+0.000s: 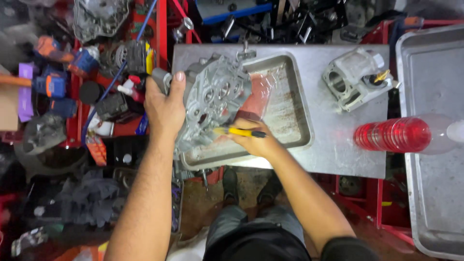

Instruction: Cleaning a motorcycle engine casing using a brush and cleaning fluid

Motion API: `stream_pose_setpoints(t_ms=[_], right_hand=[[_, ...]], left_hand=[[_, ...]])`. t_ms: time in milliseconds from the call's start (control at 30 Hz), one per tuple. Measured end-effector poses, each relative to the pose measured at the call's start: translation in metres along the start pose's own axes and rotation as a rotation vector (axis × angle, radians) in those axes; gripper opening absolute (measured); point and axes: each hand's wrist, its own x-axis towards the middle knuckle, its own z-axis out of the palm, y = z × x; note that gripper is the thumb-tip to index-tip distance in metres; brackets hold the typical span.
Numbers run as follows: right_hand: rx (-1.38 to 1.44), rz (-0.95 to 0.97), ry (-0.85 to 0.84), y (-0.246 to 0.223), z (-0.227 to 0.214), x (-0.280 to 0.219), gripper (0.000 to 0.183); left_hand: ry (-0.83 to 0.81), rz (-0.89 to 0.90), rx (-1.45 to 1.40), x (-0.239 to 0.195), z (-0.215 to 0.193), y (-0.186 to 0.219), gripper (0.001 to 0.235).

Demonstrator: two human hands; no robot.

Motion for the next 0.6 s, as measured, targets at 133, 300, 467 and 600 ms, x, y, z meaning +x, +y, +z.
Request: stream_pose_setpoints(t_ms=[133,300,467,600], right_hand=[[-0.371,0.198,0.149,0.040,-0.019,-0.013,0.019],[0.228,0.313,0.081,-0.093,0.013,0.018,0.018],[0.301,0.133,0.352,-0.099,0.038,0.061,0.017],[0.231,0.134,0.338,-0.051,0.063,0.024,0.016]], left_hand=[[0.018,-0.001,-0.008,0.005,-0.001,-0.013,0.055],[-0.002,-0.096,-0.006,0.006,0.001,-0.004,0.054],[-0.016,-0.098,-0.023,0.006,-0.001,-0.001,0.055],[-0.012,-0.127,-0.045,0.006,-0.003,0.004,0.054]])
